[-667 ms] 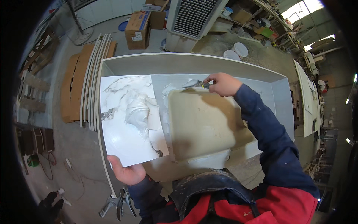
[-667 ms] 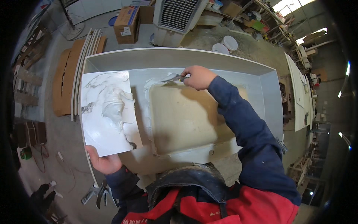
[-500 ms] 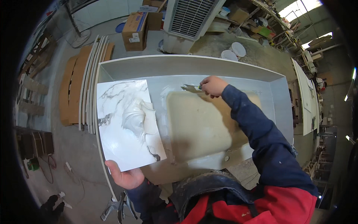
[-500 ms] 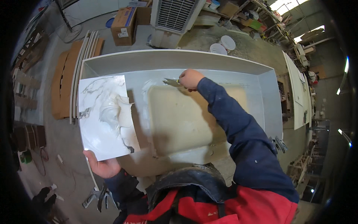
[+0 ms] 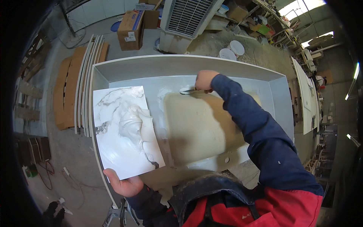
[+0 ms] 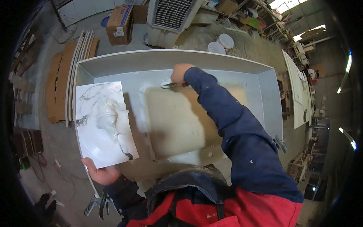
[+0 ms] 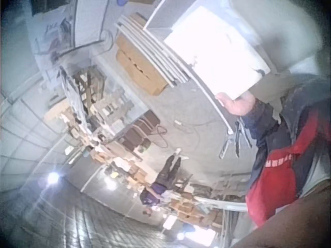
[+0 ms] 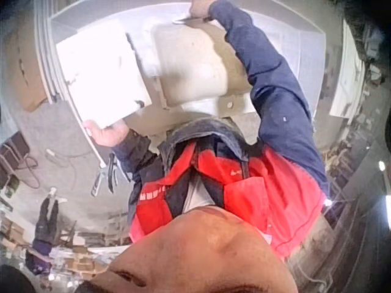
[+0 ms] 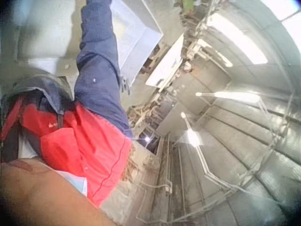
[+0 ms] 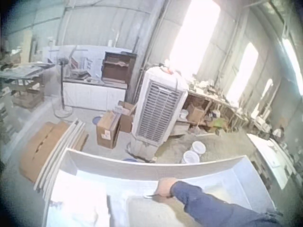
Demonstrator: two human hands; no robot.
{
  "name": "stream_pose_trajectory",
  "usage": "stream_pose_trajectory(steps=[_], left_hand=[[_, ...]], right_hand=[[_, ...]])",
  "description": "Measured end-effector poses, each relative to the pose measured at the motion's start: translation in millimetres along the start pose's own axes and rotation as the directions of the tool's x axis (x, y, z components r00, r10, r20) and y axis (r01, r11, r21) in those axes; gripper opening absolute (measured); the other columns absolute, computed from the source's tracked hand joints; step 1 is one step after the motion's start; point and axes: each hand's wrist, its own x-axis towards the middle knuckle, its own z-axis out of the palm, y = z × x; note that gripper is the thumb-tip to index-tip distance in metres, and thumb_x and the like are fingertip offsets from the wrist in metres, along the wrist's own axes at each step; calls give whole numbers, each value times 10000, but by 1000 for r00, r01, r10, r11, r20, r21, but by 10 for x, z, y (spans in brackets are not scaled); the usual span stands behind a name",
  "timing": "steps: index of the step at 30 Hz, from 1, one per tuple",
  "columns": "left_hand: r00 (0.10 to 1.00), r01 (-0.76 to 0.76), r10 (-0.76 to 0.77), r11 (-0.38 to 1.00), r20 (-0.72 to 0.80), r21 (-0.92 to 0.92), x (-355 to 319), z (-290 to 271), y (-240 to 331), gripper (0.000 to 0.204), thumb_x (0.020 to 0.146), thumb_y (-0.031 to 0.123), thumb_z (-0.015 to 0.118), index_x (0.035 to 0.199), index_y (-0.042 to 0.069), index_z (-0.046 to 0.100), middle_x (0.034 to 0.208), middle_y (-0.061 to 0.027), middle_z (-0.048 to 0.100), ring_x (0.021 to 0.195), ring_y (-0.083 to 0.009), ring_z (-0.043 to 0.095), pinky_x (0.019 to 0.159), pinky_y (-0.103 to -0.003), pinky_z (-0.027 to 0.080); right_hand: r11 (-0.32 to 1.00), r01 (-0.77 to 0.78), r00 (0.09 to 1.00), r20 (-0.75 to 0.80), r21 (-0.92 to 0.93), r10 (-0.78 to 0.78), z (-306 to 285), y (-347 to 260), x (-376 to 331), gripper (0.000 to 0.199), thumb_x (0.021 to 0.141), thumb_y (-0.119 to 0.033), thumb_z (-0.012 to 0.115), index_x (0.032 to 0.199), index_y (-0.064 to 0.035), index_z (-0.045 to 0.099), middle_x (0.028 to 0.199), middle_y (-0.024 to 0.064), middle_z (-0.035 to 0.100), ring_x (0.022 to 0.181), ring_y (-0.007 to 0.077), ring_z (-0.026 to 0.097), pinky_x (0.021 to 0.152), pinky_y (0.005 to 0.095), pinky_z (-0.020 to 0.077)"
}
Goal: The person mixes a white paste on a small board using a putty knife, then applies it to the surface of a beige bathtub. The person repeatedly scoops paste from the board and spreads it across the tub interior.
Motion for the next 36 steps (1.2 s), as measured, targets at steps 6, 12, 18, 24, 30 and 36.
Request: stream_pose_trajectory(steps=[6,12,18,24,30,36], left_hand=[[993,102,-87,969,74,-225,-13,51,31,622,1091,395,383,1455,-110,387,1480,-206,475,1330,-291,491,1130,-430,366],[996,51,-48,998,79,-44,25,-40,56,650,1054,394,490,1483,-78,363,1500,-194,464,1353,-323,476,1155,-479,347],[995,48,-49,999,82,10,11,113,72,608,1082,395,409,1458,-82,408,1467,-195,493,1324,-286,502,1127,-443,369],[986,164,-154,969,67,-184,37,143,143,606,1079,402,408,1447,-78,422,1450,-185,510,1328,-289,505,1118,-444,382],[981,179,-164,971,103,-157,58,209,217,605,1064,395,443,1458,-63,416,1461,-179,510,1342,-316,500,1131,-480,384],[984,131,-111,981,141,-142,77,133,149,608,1063,401,439,1462,-58,416,1456,-179,515,1339,-314,503,1136,-472,376]], right_hand=[[998,-68,974,-216,10,68,218,356,84,318,821,-240,583,902,17,754,860,203,740,794,337,738,805,414,575],[992,-56,997,-57,-113,50,399,87,-124,316,807,-210,588,941,24,752,992,250,725,933,376,711,844,421,553],[995,-62,997,-39,83,66,9,239,-288,277,810,-194,579,903,-5,758,821,203,725,700,298,715,681,400,563],[863,486,843,-334,137,-421,-214,162,-1176,344,835,-230,656,1134,-88,747,1008,167,738,889,318,695,826,392,545],[634,743,667,-306,214,-679,-129,-359,-2030,344,825,-86,696,1167,-62,726,962,151,737,832,280,699,774,348,541],[676,730,666,-323,96,-673,297,-628,-2027,338,805,-80,703,1141,-56,724,914,166,721,779,344,682,731,389,548]])
